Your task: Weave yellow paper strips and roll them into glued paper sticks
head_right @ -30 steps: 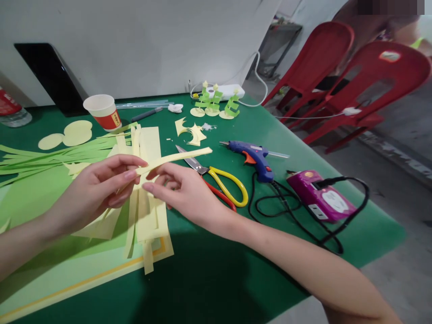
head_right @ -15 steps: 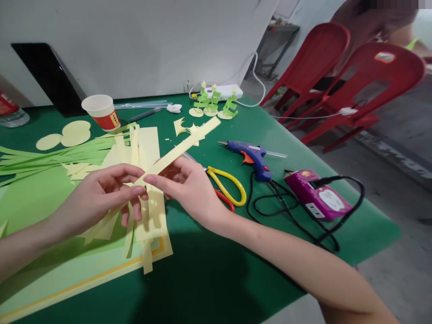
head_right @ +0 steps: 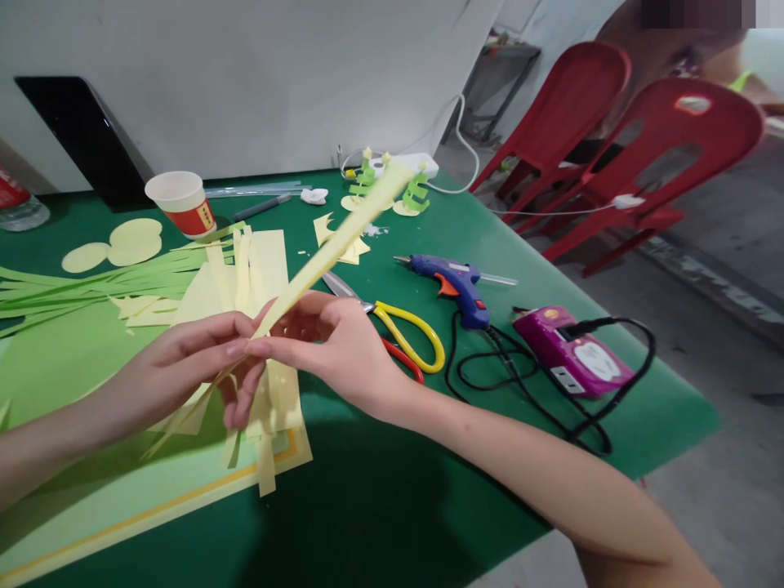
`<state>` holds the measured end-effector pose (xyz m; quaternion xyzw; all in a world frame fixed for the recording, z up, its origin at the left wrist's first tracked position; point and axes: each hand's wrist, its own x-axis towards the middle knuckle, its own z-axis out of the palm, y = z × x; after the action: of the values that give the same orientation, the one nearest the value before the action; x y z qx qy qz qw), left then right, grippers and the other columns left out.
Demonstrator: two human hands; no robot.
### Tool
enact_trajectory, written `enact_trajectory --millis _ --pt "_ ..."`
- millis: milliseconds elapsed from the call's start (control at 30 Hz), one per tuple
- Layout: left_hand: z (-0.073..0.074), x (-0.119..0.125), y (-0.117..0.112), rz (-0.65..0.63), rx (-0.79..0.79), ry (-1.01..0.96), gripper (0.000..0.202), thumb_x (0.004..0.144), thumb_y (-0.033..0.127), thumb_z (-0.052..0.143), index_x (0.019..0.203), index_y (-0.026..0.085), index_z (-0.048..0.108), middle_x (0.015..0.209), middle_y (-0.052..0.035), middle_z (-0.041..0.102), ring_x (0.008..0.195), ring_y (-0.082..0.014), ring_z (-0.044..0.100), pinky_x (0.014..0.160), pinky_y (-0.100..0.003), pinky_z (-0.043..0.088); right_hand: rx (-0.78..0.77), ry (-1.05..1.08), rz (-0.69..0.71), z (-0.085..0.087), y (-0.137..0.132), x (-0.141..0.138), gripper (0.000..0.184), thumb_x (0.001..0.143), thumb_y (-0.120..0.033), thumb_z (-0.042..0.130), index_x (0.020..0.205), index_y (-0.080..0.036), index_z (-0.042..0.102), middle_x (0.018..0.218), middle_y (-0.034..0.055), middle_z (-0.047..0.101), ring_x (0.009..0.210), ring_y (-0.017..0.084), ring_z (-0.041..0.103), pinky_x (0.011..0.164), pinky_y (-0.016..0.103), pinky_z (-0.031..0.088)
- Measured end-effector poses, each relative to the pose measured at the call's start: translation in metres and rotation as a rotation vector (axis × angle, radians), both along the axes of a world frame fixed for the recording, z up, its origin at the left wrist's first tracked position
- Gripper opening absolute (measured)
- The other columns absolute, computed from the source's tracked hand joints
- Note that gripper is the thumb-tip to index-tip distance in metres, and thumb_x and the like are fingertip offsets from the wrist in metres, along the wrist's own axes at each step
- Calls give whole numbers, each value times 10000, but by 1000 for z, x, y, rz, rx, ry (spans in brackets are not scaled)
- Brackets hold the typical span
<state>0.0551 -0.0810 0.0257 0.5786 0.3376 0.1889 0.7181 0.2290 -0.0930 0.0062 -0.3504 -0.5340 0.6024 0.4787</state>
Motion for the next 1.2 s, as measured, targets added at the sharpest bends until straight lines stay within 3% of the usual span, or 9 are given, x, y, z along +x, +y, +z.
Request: enact_trajectory --millis 100,500,700,867,1067,1200 --pt "2 0 1 -10 38 -15 142 880 271 485 812 171 560 707 43 608 611 -84 634 590 -185 525 43 16 14 -1 0 0 114 665 -96 697 718 -179 639 654 -50 634 572 41 589 515 120 460" --pt "6 -1 2 12 11 20 109 810 263 594 841 163 624 730 25 662 592 -81 645 552 -152 535 11 8 31 -3 3 3 84 693 -159 690 764 -168 646 675 -34 656 564 46 588 530 139 478" --pt "8 -3 1 -10 -17 5 130 847 267 536 871 176 625 747 11 676 555 -81 634 492 -147 511 -32 9 15 -1 2 4 105 663 -143 707 750 -170 655 683 -28 650 569 51 575 524 146 472" --pt "11 -4 1 21 4 59 277 886 314 431 773 155 627 671 -16 670 553 -118 627 512 -206 519 -49 24 55 0 2 5 175 638 -124 714 799 -173 667 721 -10 663 598 73 581 502 161 453" --pt "13 0 1 34 77 211 141 823 275 543 767 171 620 727 16 676 536 -95 629 535 -196 519 -145 -8 27 1 2 0 112 621 -124 718 702 -149 645 578 -44 586 485 37 473 457 150 382" --pt "16 0 2 4 121 254 186 827 287 545 716 162 627 727 15 685 564 -94 643 541 -177 503 -206 3 0 0 3 3 79 663 -171 693 636 -131 630 511 -44 536 450 34 441 432 159 346"
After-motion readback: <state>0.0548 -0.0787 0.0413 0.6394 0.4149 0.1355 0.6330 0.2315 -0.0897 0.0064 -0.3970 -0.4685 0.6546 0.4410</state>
